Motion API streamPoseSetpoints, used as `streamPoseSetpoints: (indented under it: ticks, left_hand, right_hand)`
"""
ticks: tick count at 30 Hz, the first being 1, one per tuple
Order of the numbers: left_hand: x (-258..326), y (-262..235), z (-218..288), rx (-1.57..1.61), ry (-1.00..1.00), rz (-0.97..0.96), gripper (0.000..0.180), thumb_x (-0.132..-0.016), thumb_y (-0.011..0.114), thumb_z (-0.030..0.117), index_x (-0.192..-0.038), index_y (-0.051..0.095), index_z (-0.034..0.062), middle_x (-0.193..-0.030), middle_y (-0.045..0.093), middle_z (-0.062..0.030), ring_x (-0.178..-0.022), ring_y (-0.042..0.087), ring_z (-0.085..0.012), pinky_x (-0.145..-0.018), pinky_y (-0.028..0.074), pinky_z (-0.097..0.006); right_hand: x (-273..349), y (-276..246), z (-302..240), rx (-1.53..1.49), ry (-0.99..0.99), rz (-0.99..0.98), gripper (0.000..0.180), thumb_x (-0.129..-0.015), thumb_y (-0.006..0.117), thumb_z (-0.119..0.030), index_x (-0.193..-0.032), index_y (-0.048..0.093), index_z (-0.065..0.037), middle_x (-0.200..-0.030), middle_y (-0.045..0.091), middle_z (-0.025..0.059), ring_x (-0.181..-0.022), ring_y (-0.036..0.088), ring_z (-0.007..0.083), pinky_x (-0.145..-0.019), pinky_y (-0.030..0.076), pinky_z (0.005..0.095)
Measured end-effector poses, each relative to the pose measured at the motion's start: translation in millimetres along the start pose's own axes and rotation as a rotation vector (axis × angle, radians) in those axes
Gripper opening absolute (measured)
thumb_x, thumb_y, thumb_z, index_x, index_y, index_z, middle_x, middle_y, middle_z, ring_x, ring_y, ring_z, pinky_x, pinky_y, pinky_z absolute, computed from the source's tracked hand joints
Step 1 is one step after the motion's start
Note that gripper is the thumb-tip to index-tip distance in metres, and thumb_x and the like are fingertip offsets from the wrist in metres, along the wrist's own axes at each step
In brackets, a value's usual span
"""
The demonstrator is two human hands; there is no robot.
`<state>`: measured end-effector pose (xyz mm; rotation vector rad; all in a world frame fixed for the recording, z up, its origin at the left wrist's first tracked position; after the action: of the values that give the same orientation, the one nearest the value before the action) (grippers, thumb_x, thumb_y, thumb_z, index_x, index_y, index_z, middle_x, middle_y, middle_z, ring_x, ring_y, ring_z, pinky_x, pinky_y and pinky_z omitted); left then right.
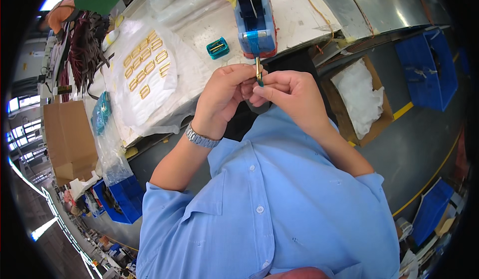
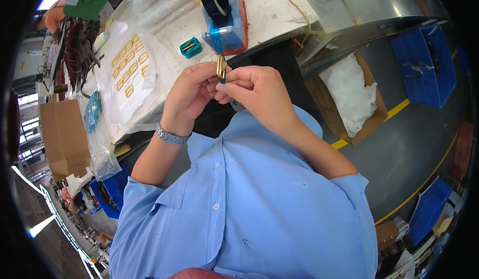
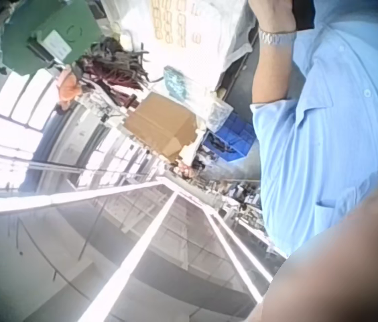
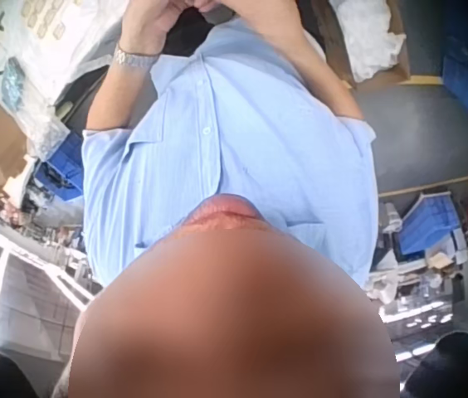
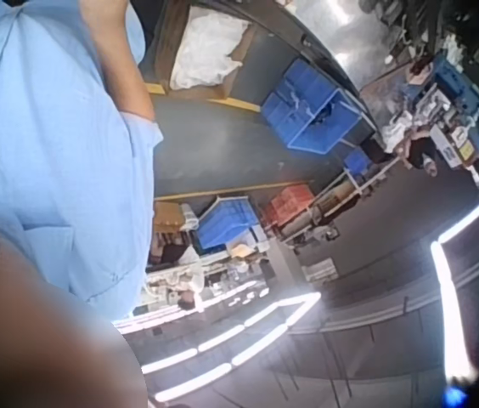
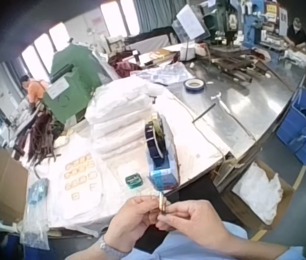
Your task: Applying protective blue tape to gold metal buckles at a workstation.
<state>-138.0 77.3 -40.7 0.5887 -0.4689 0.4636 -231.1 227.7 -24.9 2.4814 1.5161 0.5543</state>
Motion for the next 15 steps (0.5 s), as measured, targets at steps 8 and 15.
streamPoseSetpoints:
  ticks: [8,15]
  left_hand:
    - [-2,3,4,0.218,-0.214,0.044,0.018,-0.102,0.067,0.014,-0.097,0.074,-0.0013,-0.075,0.059,0.003,-0.062,0.048,-0.0071,-0.057,0.039,-0.025]
    - [-4,7,10,0.34,-0.321,0.106,0.019,-0.105,0.067,0.017,-0.106,0.072,-0.001,-0.08,0.062,0.0018,-0.061,0.047,-0.0074,-0.059,0.042,-0.026]
  right_hand:
    - [-25,-16,-9,0.269,-0.237,0.213,0.047,-0.085,0.09,-0.014,-0.124,0.073,0.006,-0.106,0.081,0.0131,-0.102,0.077,0.0159,-0.09,0.06,0.0292]
    - [-36,-12,-7,0.131,-0.174,0.029,0.054,-0.092,0.082,-0.002,-0.141,0.063,0.01,-0.132,0.075,0.0147,-0.12,0.071,0.0183,-0.108,0.055,0.034]
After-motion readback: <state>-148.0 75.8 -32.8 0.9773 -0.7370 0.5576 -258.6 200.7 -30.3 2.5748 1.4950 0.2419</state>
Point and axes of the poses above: each hand's wrist, its own x-axis away from the middle knuckle, its own y-axis out of the palm, z = x × y, the point moved 4 cm from there along -x, towards the middle knuckle
